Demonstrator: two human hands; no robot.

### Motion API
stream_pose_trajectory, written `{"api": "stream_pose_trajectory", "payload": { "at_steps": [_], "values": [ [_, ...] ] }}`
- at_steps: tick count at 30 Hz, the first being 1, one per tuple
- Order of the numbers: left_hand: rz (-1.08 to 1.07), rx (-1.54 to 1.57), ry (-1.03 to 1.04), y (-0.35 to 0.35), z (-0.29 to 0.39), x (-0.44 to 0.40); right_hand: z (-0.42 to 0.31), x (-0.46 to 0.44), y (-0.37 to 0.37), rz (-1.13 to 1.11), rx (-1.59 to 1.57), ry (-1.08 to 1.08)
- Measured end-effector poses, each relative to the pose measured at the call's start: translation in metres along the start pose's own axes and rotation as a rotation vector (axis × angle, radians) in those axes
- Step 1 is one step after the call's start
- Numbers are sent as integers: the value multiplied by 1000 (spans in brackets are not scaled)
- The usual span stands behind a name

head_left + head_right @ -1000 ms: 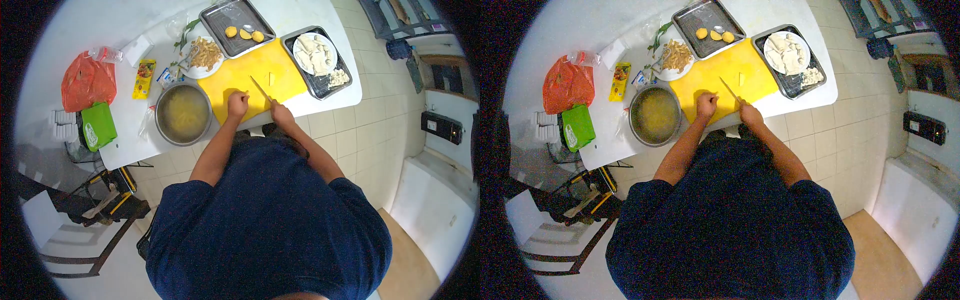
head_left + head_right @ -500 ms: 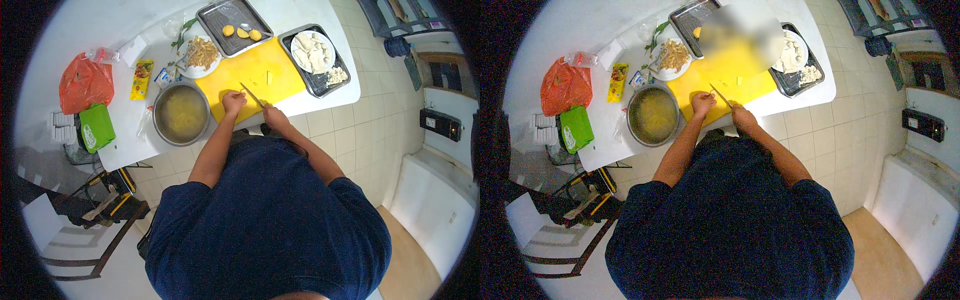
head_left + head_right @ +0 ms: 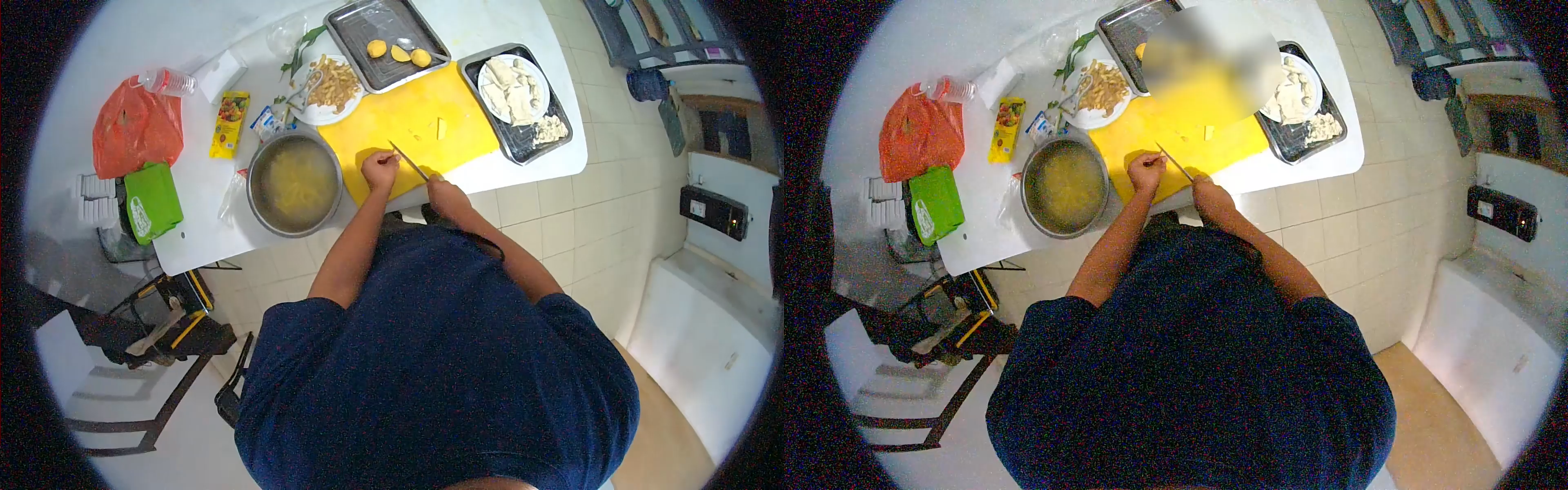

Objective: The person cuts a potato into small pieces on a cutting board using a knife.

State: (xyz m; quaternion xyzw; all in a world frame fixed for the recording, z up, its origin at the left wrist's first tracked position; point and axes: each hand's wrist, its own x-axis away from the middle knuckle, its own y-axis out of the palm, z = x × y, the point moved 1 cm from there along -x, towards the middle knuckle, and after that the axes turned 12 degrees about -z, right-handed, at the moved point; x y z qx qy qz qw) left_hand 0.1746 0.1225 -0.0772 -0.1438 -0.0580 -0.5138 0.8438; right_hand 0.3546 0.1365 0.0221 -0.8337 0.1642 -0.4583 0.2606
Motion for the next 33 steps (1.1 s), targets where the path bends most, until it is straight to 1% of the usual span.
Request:
{"api": "stream_pose_trajectory", "payload": {
  "at_steps": [1, 3, 6, 7, 9, 12, 13, 16, 19, 22, 25, 26, 28, 31, 33],
  "values": [
    [-8, 66, -43, 1, -2, 0, 1, 1, 2, 34, 7, -17],
    [-6, 92, -37, 2, -2, 1, 3, 3, 4, 104, 21, -51],
    [2, 154, -30, 3, 0, 2, 4, 5, 1, 104, 69, -36],
    [5, 179, -27, 3, -1, 1, 2, 7, -2, 70, 77, -22],
    [5, 111, -5, 2, 4, 3, -1, 11, -8, 4, 97, 8],
    [15, 52, 50, 0, 19, 8, 1, 13, -14, -35, 108, 10],
    [20, 41, 70, 0, 23, 9, 1, 12, -14, -25, 105, 7],
    [-2, 157, -10, 2, 10, 6, 5, 13, -11, 2, 109, 2],
    [7, 193, 7, 3, 6, 6, 9, 9, -7, 11, 135, 3],
    [-26, 10, 25, 0, 10, 6, 9, 8, -10, 12, 121, 29],
    [-85, -206, 101, -2, -2, -7, 8, 9, -15, 42, 72, 68],
    [-112, -357, 217, -3, -5, -7, 10, 10, -18, 73, 66, 80],
    [-172, -662, 450, -15, 55, 5, 16, 13, -19, 110, 44, 99],
    [-566, -743, 339, -22, 63, 3, 24, 15, -23, 136, -4, 113],
    [-620, -810, 316, -23, 63, -1, 28, 15, -22, 157, -35, 117]
  ]
}}
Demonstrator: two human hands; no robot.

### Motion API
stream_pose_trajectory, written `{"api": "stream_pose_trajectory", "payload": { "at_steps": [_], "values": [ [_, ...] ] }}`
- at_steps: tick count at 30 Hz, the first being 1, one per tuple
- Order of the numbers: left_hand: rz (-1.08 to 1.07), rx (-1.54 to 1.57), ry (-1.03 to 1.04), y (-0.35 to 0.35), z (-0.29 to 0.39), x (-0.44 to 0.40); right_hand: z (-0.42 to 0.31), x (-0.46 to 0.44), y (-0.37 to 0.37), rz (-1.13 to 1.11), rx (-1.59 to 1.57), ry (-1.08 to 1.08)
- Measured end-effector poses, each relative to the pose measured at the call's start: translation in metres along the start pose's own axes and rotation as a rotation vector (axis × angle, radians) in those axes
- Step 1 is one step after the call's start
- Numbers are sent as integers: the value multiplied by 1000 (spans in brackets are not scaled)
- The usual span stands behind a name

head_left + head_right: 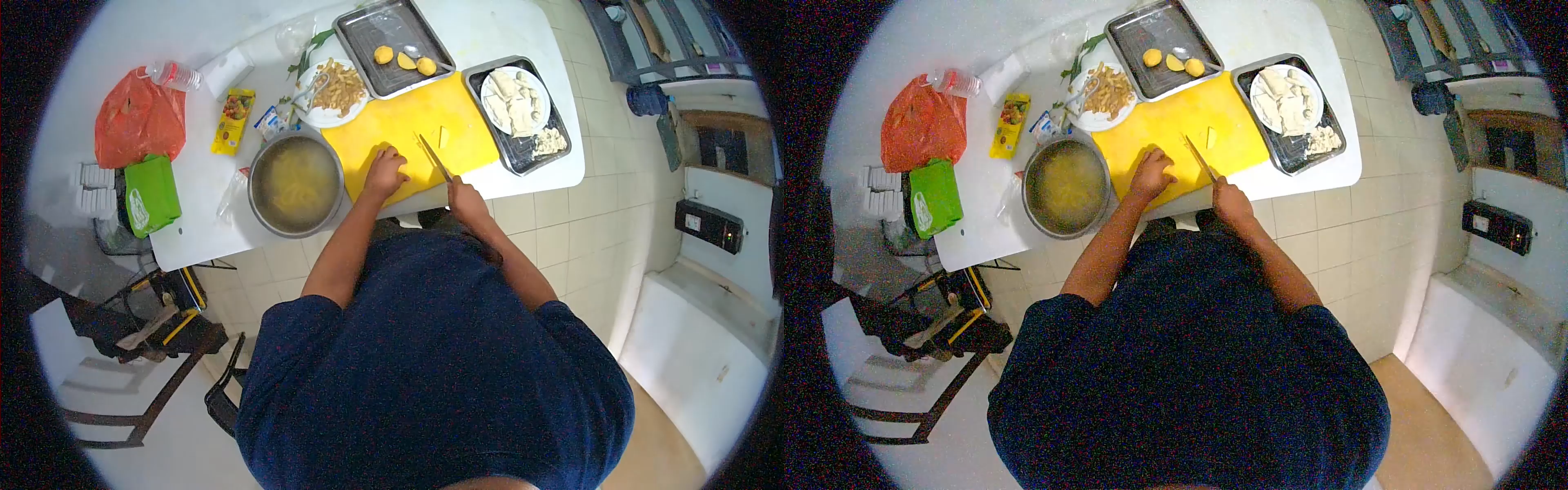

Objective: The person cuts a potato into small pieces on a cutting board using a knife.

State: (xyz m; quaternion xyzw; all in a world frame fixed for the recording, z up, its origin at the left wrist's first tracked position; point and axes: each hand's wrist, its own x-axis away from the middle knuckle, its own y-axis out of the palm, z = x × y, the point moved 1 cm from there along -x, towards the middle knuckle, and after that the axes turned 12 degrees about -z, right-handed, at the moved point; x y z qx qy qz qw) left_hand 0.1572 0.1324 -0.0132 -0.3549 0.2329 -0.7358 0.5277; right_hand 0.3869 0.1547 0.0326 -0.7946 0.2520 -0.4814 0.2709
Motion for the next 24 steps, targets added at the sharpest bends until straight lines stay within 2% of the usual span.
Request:
{"api": "stream_pose_trajectory", "payload": {
  "at_steps": [1, 4, 7, 10, 16, 19, 22, 24],
  "values": [
    [-33, -27, -4, 0, -1, -3, 2, -1, 2, 12, -38, -3],
    [71, -97, 64, 6, -6, -7, 3, 0, 5, 42, -129, -17],
    [195, 381, -123, 8, -2, -13, 2, 5, 3, 65, -171, -34],
    [304, 631, -4, 23, -25, -26, 3, 7, 3, 66, -187, -53],
    [412, 483, -229, 18, -19, -22, 2, 4, 11, 11, -151, -59],
    [426, 536, -17, 29, -7, -16, 3, 5, 11, -9, -126, -50],
    [397, 369, 71, 34, -6, -16, 5, 7, 12, -1, -119, -52],
    [247, 227, -66, 34, -3, -16, 7, 10, 12, 39, -145, -89]
  ]
}}
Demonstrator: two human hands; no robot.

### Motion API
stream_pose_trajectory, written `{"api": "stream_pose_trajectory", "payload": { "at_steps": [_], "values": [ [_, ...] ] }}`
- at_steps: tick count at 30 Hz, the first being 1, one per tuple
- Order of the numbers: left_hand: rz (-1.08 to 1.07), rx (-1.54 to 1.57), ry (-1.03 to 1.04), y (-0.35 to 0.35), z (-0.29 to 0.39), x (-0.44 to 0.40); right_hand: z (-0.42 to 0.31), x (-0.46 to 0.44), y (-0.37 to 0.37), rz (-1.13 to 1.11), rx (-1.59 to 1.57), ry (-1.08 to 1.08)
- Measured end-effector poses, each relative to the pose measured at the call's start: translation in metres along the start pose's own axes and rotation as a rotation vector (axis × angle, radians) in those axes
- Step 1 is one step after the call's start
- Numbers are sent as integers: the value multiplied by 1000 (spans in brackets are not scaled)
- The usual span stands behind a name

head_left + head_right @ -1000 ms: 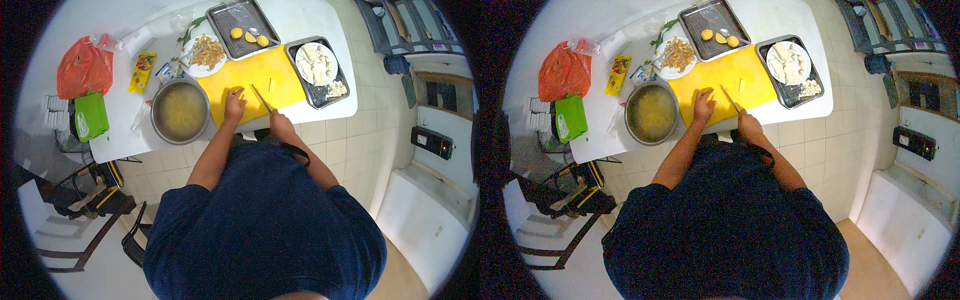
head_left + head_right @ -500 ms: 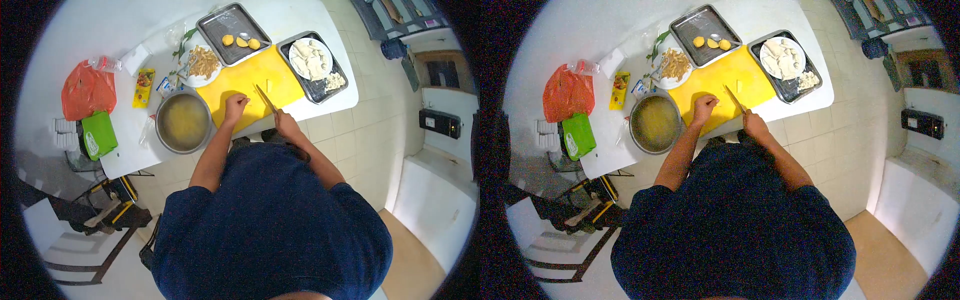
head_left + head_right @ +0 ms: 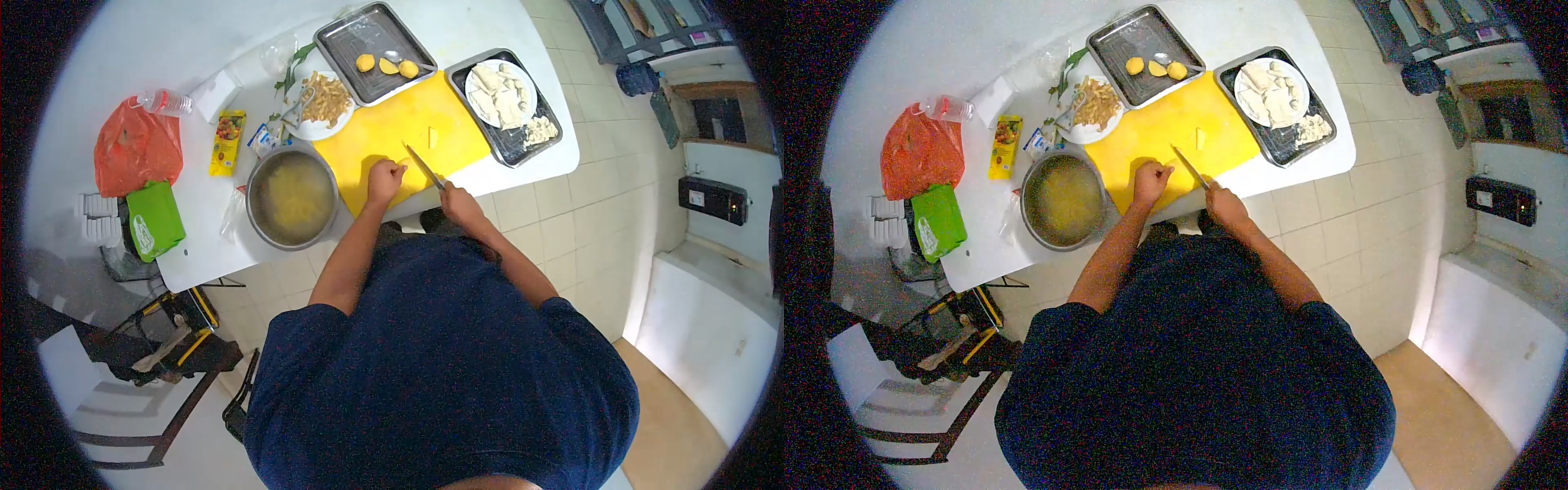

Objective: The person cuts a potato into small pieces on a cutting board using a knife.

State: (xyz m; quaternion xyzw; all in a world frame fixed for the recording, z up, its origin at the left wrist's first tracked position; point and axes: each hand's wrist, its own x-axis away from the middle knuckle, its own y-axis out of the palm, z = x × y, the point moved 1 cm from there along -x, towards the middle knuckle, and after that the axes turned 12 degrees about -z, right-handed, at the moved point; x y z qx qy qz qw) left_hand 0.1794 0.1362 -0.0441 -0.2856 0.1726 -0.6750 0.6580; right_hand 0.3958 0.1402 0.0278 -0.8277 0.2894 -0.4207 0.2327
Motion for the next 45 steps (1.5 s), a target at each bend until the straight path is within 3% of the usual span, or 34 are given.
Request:
{"api": "stream_pose_trajectory", "payload": {
  "at_steps": [1, 4, 7, 10, 16, 22, 26, 29, 35, 45],
  "values": [
    [-64, -83, -65, -2, 4, 0, 0, 1, -1, -4, -14, 8],
    [51, 73, -40, 1, 11, 2, 0, -1, -1, -8, -45, 19],
    [269, 326, 9, 7, 13, 1, 3, 0, 3, -6, -67, 25],
    [134, 309, -54, 9, 13, -2, 2, -1, 5, -25, -73, 7],
    [60, 392, -182, 28, 16, -10, 0, -7, 14, -35, 73, 23],
    [102, 462, -208, 30, 8, -12, -6, 0, 8, -104, 209, 75],
    [137, -40, 172, -1, 19, -18, -12, 3, 0, -146, 249, 123],
    [35, -133, 329, -29, 41, -21, -16, 5, -4, -167, 246, 146],
    [-322, -486, 443, -32, 19, -49, -14, 2, -1, -161, 293, 138],
    [-369, -606, 397, -34, 23, -56, -10, 2, 1, -121, 335, 80]
  ]
}}
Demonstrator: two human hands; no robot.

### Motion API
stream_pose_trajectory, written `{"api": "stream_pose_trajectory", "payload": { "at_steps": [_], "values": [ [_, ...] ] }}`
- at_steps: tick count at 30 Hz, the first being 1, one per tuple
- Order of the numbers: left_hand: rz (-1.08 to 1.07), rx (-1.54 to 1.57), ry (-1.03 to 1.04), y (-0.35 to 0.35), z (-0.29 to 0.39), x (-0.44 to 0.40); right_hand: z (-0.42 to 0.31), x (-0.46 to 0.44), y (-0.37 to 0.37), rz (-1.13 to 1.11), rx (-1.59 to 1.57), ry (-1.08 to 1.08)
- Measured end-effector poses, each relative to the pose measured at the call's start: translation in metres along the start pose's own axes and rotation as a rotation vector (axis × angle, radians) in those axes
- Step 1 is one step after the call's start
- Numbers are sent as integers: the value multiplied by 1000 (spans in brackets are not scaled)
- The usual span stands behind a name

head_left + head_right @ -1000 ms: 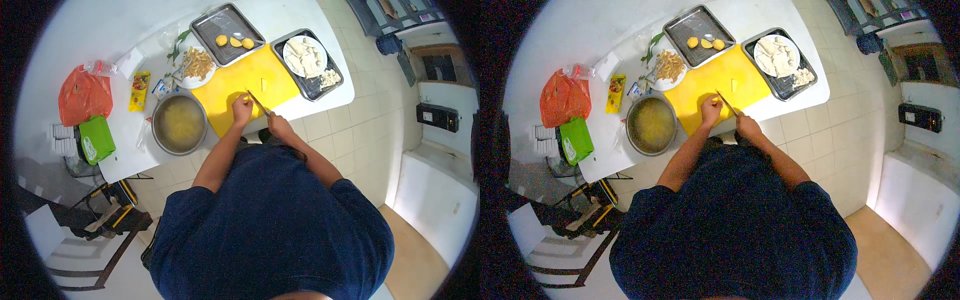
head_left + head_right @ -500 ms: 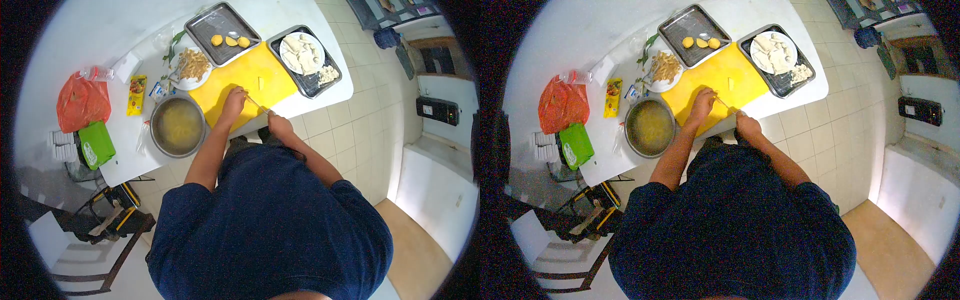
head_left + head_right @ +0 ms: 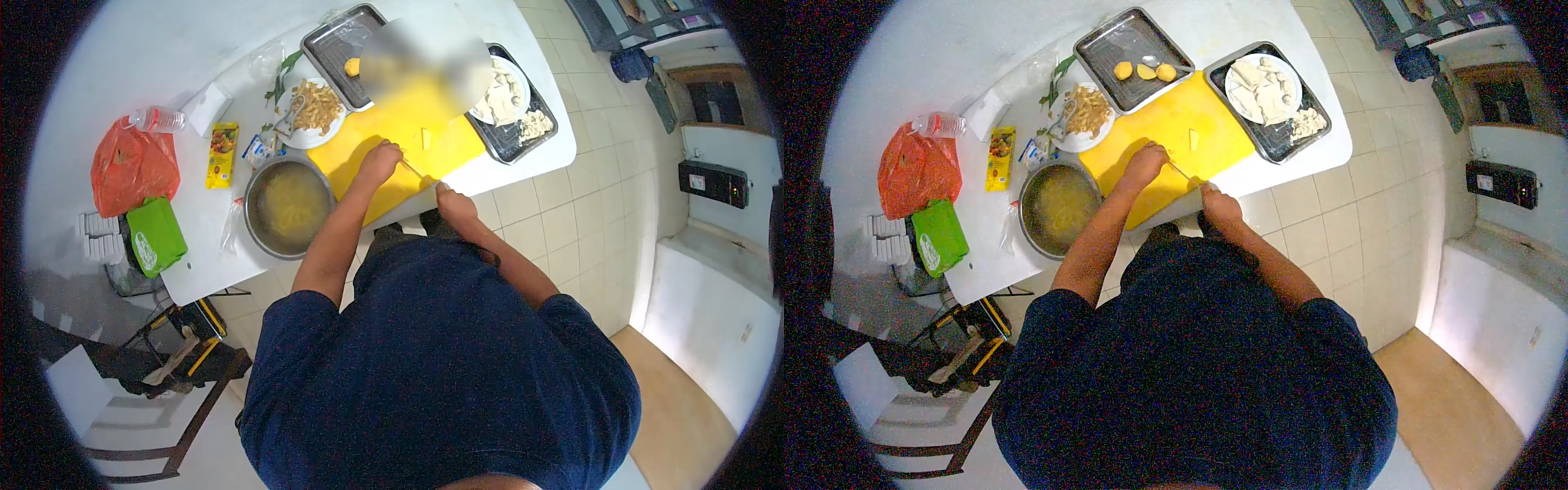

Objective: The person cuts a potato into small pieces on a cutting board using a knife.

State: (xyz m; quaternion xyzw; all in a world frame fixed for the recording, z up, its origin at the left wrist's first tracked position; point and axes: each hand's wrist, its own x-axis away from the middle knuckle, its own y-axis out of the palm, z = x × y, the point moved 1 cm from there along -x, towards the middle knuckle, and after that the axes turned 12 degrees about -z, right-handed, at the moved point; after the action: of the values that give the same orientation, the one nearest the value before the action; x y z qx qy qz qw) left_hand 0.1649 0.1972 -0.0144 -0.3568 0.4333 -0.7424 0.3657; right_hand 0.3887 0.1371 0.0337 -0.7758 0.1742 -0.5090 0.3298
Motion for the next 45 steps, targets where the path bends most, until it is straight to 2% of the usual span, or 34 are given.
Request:
{"api": "stream_pose_trajectory", "payload": {
  "at_steps": [8, 11, 21, 29, 36, 45],
  "values": [
    [26, 6, 18, -3, 1, 4, -1, -1, 3, 3, 30, 28],
    [-38, 7, -3, -5, 2, 3, 0, -3, 2, -12, 17, 39],
    [-55, -15, 49, -7, 2, -3, 8, -16, 19, -7, -61, -7],
    [-98, -50, 100, -12, -1, 1, 4, -11, 17, 108, 8, -12],
    [-37, -89, 129, -4, -2, 2, 8, -12, 24, 140, 7, -39],
    [-124, -80, 149, -4, -5, -2, 8, -11, 18, 56, -135, -50]
  ]
}}
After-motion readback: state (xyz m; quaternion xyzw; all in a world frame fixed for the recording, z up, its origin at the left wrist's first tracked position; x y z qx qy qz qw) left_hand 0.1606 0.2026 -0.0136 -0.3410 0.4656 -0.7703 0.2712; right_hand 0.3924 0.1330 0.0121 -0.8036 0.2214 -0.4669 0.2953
